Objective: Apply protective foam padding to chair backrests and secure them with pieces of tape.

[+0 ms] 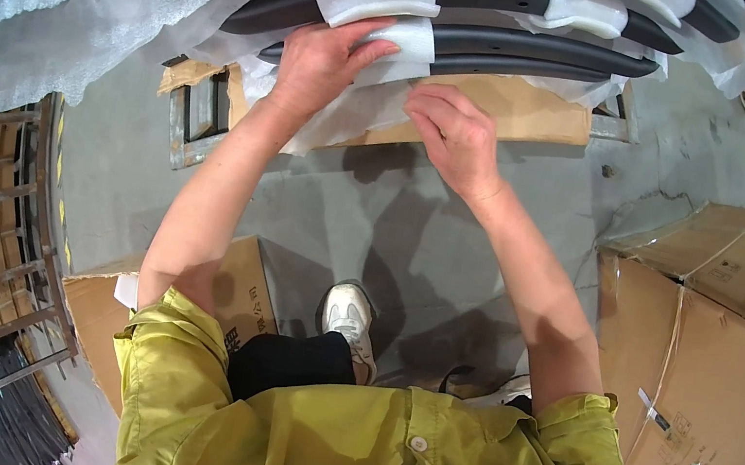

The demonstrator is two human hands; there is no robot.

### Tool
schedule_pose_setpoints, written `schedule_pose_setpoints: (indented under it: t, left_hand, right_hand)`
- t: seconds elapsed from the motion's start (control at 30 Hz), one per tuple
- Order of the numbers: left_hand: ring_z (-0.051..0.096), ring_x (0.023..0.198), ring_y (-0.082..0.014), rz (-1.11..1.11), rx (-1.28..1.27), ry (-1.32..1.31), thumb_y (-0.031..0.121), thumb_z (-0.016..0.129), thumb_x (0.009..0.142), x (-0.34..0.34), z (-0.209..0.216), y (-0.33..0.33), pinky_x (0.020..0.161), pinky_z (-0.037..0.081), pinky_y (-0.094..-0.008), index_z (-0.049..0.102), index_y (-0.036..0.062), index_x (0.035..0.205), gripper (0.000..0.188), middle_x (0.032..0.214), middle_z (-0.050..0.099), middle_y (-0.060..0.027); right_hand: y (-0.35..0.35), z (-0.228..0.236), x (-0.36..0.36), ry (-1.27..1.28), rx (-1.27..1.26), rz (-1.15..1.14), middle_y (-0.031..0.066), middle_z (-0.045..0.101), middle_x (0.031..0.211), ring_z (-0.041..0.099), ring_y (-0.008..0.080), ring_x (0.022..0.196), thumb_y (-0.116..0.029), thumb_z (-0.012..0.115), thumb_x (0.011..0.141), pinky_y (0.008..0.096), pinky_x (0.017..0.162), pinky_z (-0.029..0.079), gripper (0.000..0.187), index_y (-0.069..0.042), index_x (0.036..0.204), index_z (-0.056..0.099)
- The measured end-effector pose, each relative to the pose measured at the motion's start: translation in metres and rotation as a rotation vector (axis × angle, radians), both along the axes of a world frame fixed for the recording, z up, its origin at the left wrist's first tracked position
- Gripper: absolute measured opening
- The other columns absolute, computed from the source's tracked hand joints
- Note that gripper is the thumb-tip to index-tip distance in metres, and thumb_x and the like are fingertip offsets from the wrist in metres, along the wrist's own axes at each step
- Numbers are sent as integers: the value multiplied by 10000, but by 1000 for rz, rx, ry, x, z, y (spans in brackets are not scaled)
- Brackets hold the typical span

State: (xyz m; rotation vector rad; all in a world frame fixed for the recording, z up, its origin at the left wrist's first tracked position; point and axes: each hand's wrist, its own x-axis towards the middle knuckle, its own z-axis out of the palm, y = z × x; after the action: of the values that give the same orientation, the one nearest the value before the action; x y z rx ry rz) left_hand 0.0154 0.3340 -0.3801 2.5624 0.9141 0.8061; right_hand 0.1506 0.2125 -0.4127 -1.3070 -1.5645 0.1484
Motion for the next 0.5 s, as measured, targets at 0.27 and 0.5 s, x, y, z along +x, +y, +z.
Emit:
schedule_pose_setpoints:
  t: [0.27,0.5]
  left_hand:
    - [537,526,-203,-8,346,-121,282,609,703,3,-15,1,509,424,-296,611,148,858,205,584,561,-37]
    - [546,660,-286,-38,158,-60,124,571,694,-1,-3,-9,641,429,-376,483,81,1004,325,691,572,-108]
  right_hand:
    - [47,32,12,-198,145,-34,37,592,741,536,208,696,-28,609,669,304,661,414,82,-65,740,597]
    - [67,18,2,7,133,-151,35,581,662,539,210,683,-82,628,642,318,703,379,49,-83,686,607]
